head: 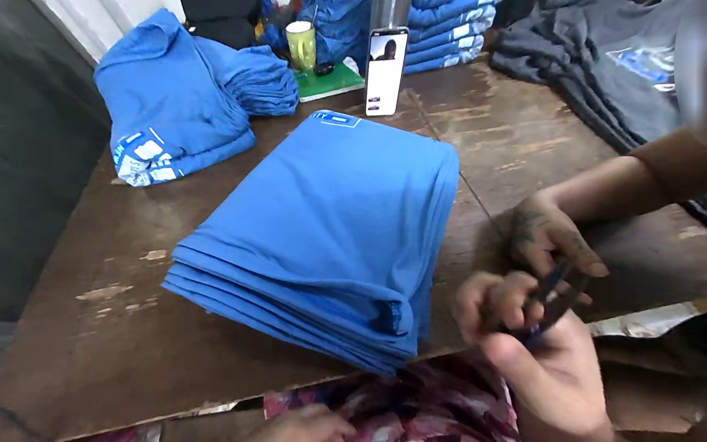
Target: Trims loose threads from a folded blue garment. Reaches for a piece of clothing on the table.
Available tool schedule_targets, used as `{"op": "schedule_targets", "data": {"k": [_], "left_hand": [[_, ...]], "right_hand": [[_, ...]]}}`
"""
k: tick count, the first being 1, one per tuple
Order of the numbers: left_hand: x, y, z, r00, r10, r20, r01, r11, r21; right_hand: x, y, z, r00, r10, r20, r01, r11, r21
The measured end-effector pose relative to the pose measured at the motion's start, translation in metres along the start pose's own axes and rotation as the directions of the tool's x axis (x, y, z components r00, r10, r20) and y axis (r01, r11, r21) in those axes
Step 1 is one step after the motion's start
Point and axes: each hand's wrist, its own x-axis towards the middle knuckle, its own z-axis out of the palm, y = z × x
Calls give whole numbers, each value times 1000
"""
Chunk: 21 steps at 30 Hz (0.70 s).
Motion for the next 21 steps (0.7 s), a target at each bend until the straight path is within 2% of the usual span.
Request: {"op": "schedule_targets", "data": {"k": [1, 2, 3, 4, 6, 8, 10, 12, 13, 15, 16, 17, 19, 21], "left_hand": [[-6, -6, 8, 986, -165, -39, 167, 985, 52], [-10, -11, 17, 936, -344, -81, 350, 932, 92], [-13, -18, 27, 852, -512, -111, 522, 848, 93], [-17, -27, 38, 767, -627, -138, 639, 767, 66], [-33, -50, 65, 625, -767, -144, 771, 636, -42], [-50, -69, 94, 515, -853, -79, 831, 520, -199], [-65, -85, 131, 477, -872, -112, 776, 478, -412], [-64, -92, 153, 383, -914, -133, 684, 377, -625], [-57, -94, 156, 323, -935, -147, 661, 334, -672], [-39, -102, 153, 218, -956, -196, 714, 293, -636], [-31, -107, 150, 209, -947, -245, 737, 317, -597], [-24, -108, 146, 234, -924, -302, 720, 373, -585], [-12, -111, 140, 325, -835, -444, 666, 536, -520], [-1, -113, 138, 419, -709, -567, 636, 675, -374]], "right_hand": [[8, 4, 0, 1000, -10, 8, 10, 995, -98], [16, 9, 4, 999, -9, 32, 15, 983, -182], [22, 14, 11, 998, -15, 58, 29, 969, -245], [27, 19, 19, 996, -37, 81, 58, 958, -282], [31, 21, 28, 990, -114, 89, 136, 940, -314], [24, 10, 27, 977, -211, 32, 209, 917, -340], [11, -1, 24, 954, -299, -1, 283, 902, -325], [-5, -7, 25, 941, -327, 84, 338, 917, -214], [-12, -9, 24, 935, -313, 164, 336, 932, -138], [-20, -11, 21, 937, -245, 250, 265, 963, -52], [-21, -9, 19, 953, -186, 239, 204, 978, -51], [-21, -6, 16, 971, -131, 199, 144, 988, -53], [-19, 3, 14, 992, -63, 105, 63, 998, 4], [-21, 9, 11, 994, -26, 104, 19, 998, 68]]}}
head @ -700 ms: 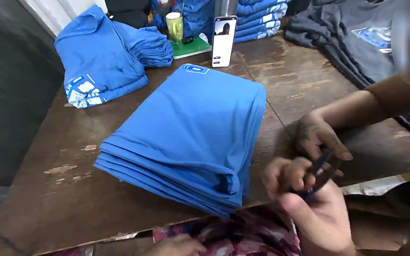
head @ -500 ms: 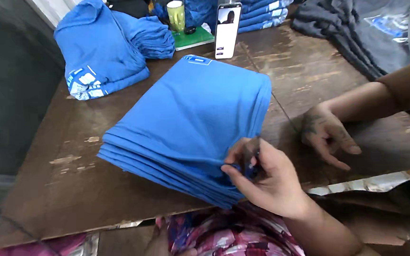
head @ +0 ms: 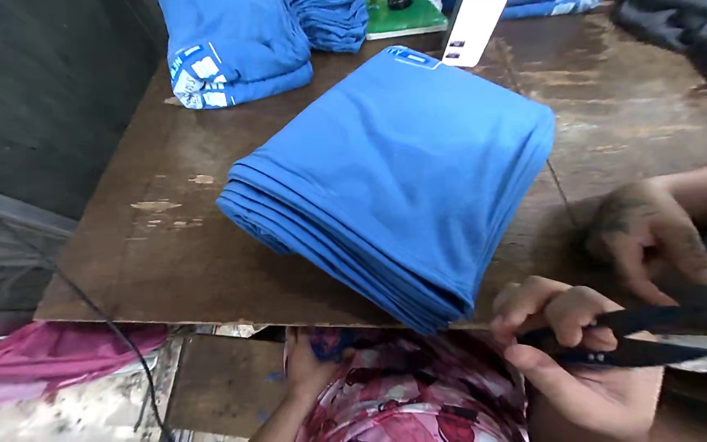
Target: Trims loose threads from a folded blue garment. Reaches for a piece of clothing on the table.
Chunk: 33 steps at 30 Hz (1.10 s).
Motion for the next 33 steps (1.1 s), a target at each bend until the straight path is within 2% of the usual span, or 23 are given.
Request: {"op": "schedule_targets", "data": {"k": [3, 6, 7, 10, 11, 13, 15, 18, 20, 21, 22, 23, 24, 25, 27, 29, 31, 32, 33], "left_hand": [[0, 11, 4, 963, 267, 34, -268, 962, 48], [6, 25, 9, 868, 428, 251, -467, 875, 126], [11, 35, 12, 842, 409, 352, -487, 857, 170], [29, 72, 24, 734, 180, 655, -465, 836, 292], [33, 81, 31, 700, 131, 702, -469, 826, 313], [36, 91, 43, 689, 101, 717, -468, 818, 335], [37, 92, 43, 711, 145, 688, -476, 819, 319], [45, 72, 23, 706, 232, 670, -554, 770, 316], [48, 57, -1, 743, 189, 642, -518, 769, 374], [47, 41, -11, 787, 266, 556, -516, 778, 358], [45, 19, -13, 819, 410, 402, -548, 767, 334], [45, -2, -12, 814, 531, 234, -580, 755, 305], [42, -17, -10, 800, 593, 89, -592, 758, 275], [35, -24, -8, 814, 581, -1, -564, 791, 239], [15, -31, -6, 874, 467, -135, -453, 883, 121], [3, -46, 0, 894, 361, -264, -385, 922, -42], [-4, -50, 2, 936, 237, -260, -307, 912, -273], [-6, -46, 2, 954, 216, -207, -276, 901, -335], [-7, -38, 2, 956, 248, -159, -286, 909, -304]], "right_hand": [[-5, 6, -4, 998, 20, 58, -19, 999, -26], [-6, 10, -11, 996, 39, 83, -35, 998, -45], [-6, 10, -13, 996, 43, 82, -40, 998, -50], [-2, 7, -18, 996, 46, 75, -40, 996, -82], [-1, 6, -20, 996, 44, 73, -37, 995, -92], [0, 3, -22, 997, 35, 63, -28, 994, -106], [0, 1, -25, 998, 27, 62, -20, 994, -111], [-1, 3, -33, 997, 30, 68, -20, 989, -147], [0, 7, -38, 997, 39, 67, -27, 984, -174], [0, 10, -39, 997, 46, 66, -33, 983, -182], [0, 12, -40, 997, 52, 64, -39, 982, -185], [1, 14, -40, 996, 58, 63, -46, 982, -183], [2, 16, -40, 996, 62, 60, -50, 983, -179], [2, 17, -40, 996, 64, 58, -52, 982, -181], [3, 20, -39, 997, 59, 50, -49, 983, -180], [4, 23, -39, 997, 61, 49, -50, 980, -190], [4, 26, -42, 997, 68, 45, -58, 978, -198], [4, 27, -44, 996, 77, 42, -67, 978, -200], [3, 29, -46, 996, 85, 38, -76, 977, -197]]}}
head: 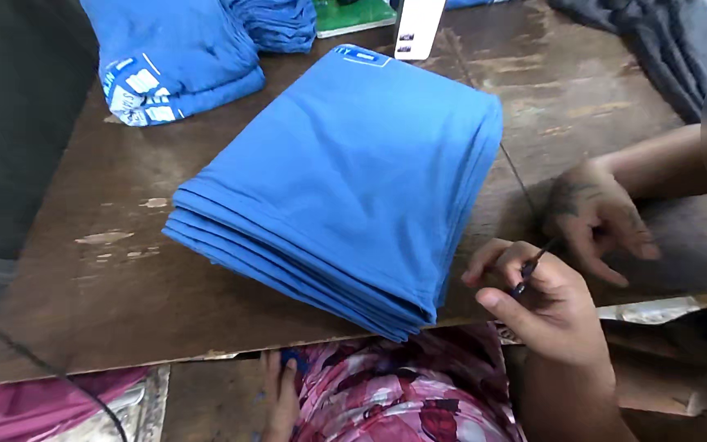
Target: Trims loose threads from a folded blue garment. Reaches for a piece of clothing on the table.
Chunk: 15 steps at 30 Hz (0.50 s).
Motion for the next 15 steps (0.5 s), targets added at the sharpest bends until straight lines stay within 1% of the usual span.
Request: {"op": "schedule_targets", "data": {"k": [1, 2, 3, 4, 5, 7, 8, 9, 10, 11, 12, 13, 14, 15], "left_hand": [[3, 8, 6, 995, 93, 41, -98, 988, 121], [7, 19, 14, 973, 206, 100, -224, 944, 240], [12, 31, 22, 935, 285, 209, -336, 901, 273], [17, 41, 31, 881, 328, 340, -413, 885, 217], [22, 48, 42, 831, 364, 420, -442, 892, 100], [31, 63, 68, 782, 413, 466, -372, 910, -183], [36, 74, 81, 730, 447, 517, -327, 893, -310], [42, 86, 92, 634, 482, 605, -279, 872, -402], [46, 98, 102, 493, 517, 699, -241, 854, -461], [52, 107, 112, 322, 544, 775, -230, 839, -494], [56, 113, 121, 161, 542, 825, -239, 832, -500], [59, 113, 126, 57, 514, 856, -246, 838, -487], [59, 107, 126, 29, 493, 870, -232, 850, -474], [58, 99, 120, 70, 484, 872, -202, 863, -463]], "right_hand": [[0, 2, -1, 1000, 10, -6, -10, 1000, 5], [0, 4, -2, 1000, 18, -11, -17, 1000, 12], [0, 5, -2, 1000, 25, -17, -24, 1000, 17], [0, 6, -2, 999, 32, -20, -31, 999, 19], [0, 7, -2, 999, 34, -23, -34, 999, 24], [-1, 10, -3, 999, 40, -31, -39, 999, 37], [-2, 12, -4, 998, 43, -36, -42, 998, 44], [-2, 14, -6, 998, 47, -43, -45, 998, 48], [-3, 18, -8, 997, 57, -52, -54, 997, 48], [-5, 21, -11, 995, 74, -67, -71, 997, 41], [-7, 25, -14, 992, 93, -90, -91, 995, 32], [-9, 29, -17, 986, 117, -117, -115, 993, 23], [-11, 33, -20, 980, 142, -141, -140, 990, 21], [-14, 36, -23, 973, 165, -163, -165, 986, 19]]}}
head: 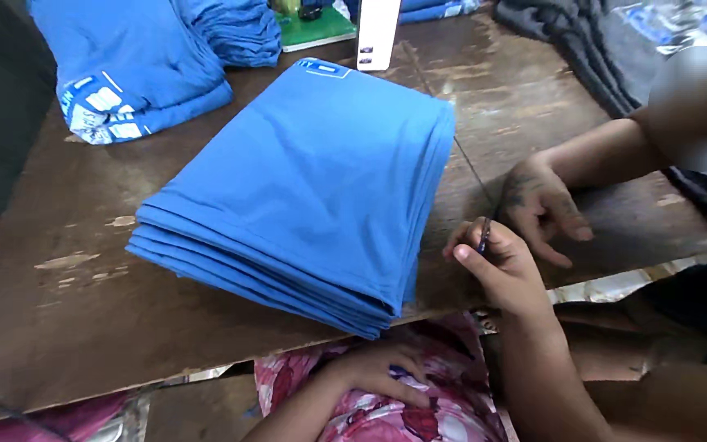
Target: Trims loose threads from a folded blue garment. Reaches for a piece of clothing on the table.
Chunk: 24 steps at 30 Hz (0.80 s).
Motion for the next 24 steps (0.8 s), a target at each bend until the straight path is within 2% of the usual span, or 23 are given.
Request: {"op": "schedule_targets", "data": {"k": [2, 4, 7, 9, 11, 13, 15, 17, 19, 21, 23, 24], "left_hand": [[-38, -5, 1, 979, -42, -198, 41, 999, -9], [-87, -5, 4, 929, -94, -359, 124, 990, 61], [-135, 3, 18, 860, -73, -504, 221, 945, 239], [-141, 4, 26, 769, -78, -635, 355, 878, 322], [-117, 12, 23, 691, -193, -697, 547, 770, 329], [-83, 15, 9, 665, -369, -649, 679, 661, 320], [-60, 2, -4, 699, -462, -546, 702, 588, 401], [-53, -2, -17, 742, -540, -398, 670, 612, 419], [-57, 8, -19, 780, -525, -341, 626, 643, 440], [-54, 26, -22, 760, -555, -339, 650, 633, 420], [-35, 36, -25, 685, -637, -353, 729, 606, 319], [-21, 34, -23, 670, -649, -361, 741, 611, 278]], "right_hand": [[-2, 6, -10, 999, 38, -16, -38, 999, 17], [-5, 13, -15, 995, 95, -28, -93, 994, 56], [-8, 20, -13, 985, 161, -55, -156, 985, 77], [-7, 22, -10, 986, 153, -58, -149, 986, 77], [-6, 23, -8, 988, 144, -53, -140, 988, 70], [-5, 24, -6, 989, 142, -53, -137, 988, 74], [-7, 23, -7, 988, 144, -56, -141, 988, 61], [-11, 23, -8, 989, 134, -57, -130, 990, 59], [-12, 23, -8, 994, 100, -52, -98, 994, 37], [-13, 25, -5, 997, 61, -46, -61, 998, -8], [-12, 26, -3, 998, 43, -40, -44, 998, -44], [-11, 27, -1, 998, 40, -40, -42, 998, -56]]}}
